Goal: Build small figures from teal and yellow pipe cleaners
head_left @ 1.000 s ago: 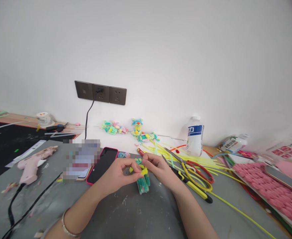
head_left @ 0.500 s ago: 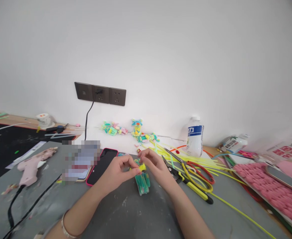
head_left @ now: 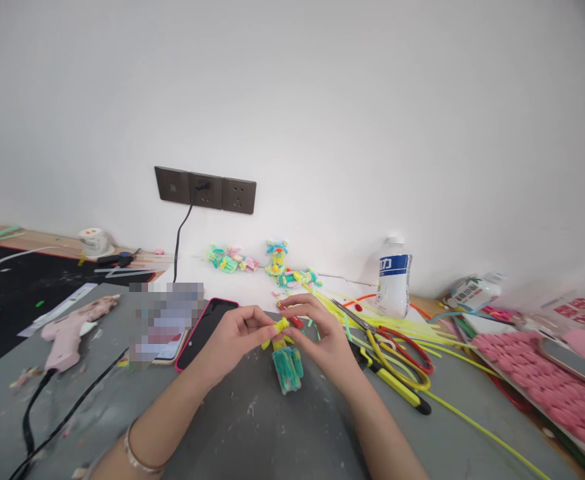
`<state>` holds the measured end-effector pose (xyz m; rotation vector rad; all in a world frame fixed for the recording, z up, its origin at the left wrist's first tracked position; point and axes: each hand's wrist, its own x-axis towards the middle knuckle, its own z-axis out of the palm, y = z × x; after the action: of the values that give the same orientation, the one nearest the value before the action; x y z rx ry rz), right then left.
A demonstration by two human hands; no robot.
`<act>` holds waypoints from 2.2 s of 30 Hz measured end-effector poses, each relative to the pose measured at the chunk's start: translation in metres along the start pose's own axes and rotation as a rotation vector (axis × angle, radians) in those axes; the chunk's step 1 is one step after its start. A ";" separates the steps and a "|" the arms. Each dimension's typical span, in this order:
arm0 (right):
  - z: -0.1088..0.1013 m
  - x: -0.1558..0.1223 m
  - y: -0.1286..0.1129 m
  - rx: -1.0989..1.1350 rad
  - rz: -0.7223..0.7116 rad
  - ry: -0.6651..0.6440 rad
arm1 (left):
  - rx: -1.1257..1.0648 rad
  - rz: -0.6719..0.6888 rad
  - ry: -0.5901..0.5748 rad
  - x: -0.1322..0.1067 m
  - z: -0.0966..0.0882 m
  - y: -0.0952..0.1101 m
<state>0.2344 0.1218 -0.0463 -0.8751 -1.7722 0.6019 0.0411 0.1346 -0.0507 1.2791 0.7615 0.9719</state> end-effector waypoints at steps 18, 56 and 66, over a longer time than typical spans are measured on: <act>-0.001 0.000 0.004 0.426 0.577 -0.129 | 0.641 0.312 -0.019 -0.001 -0.006 0.001; -0.004 -0.005 0.000 -0.366 -0.266 -0.008 | -0.256 -0.225 -0.107 0.000 -0.007 0.006; 0.003 -0.001 -0.004 -0.098 -0.143 0.024 | 0.112 0.057 0.016 0.000 -0.006 0.002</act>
<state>0.2305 0.1189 -0.0453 -0.8096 -1.8373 0.4135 0.0357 0.1370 -0.0497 1.3976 0.8048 0.9978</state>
